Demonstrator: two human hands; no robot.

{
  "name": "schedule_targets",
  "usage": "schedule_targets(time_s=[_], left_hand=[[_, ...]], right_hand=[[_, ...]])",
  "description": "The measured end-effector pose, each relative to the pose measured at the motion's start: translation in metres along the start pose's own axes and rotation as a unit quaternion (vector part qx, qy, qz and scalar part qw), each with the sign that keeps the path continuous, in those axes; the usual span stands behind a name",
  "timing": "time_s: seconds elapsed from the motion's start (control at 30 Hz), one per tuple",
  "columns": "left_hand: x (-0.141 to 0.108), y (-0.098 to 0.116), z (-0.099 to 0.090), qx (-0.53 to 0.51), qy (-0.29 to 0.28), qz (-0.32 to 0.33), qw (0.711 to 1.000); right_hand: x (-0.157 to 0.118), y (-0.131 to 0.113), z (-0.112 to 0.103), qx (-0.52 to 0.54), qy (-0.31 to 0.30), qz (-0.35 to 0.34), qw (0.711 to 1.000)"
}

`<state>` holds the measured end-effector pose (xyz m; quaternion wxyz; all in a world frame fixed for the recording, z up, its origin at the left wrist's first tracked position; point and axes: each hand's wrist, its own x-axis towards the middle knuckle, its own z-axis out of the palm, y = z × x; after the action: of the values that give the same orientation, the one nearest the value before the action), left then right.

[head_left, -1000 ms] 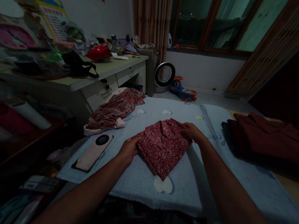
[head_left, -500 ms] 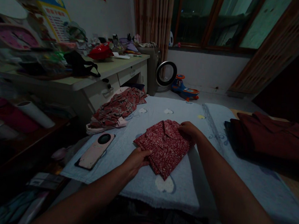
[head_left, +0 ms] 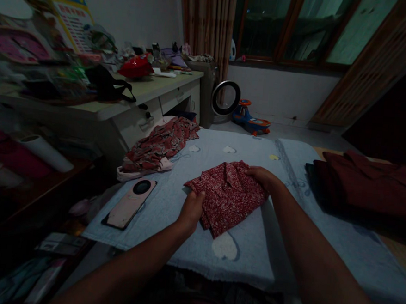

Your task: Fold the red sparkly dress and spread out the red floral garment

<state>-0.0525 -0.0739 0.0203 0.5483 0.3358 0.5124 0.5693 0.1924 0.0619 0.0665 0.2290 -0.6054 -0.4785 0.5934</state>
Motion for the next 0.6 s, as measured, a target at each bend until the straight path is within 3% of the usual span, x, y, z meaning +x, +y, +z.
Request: schedule_targets(time_s=[0.1, 0.27, 0.47, 0.6], left_hand=[[0.016, 0.001, -0.005, 0.023, 0.017, 0.043, 0.999], [0.045, 0.021, -0.014, 0.057, -0.009, 0.047, 0.997], [0.071, 0.030, -0.032, 0.139, -0.058, 0.060, 0.987], [0.069, 0.023, -0.045, 0.196, -0.047, -0.024, 0.979]], right_hand=[[-0.011, 0.005, 0.001, 0.089, -0.008, -0.025, 0.996], [-0.042, 0.023, 0.012, 0.154, 0.069, -0.074, 0.983], [-0.064, 0.060, 0.030, 0.114, 0.164, -0.152, 0.968], [-0.065, 0.083, 0.033, 0.032, 0.217, -0.163, 0.962]])
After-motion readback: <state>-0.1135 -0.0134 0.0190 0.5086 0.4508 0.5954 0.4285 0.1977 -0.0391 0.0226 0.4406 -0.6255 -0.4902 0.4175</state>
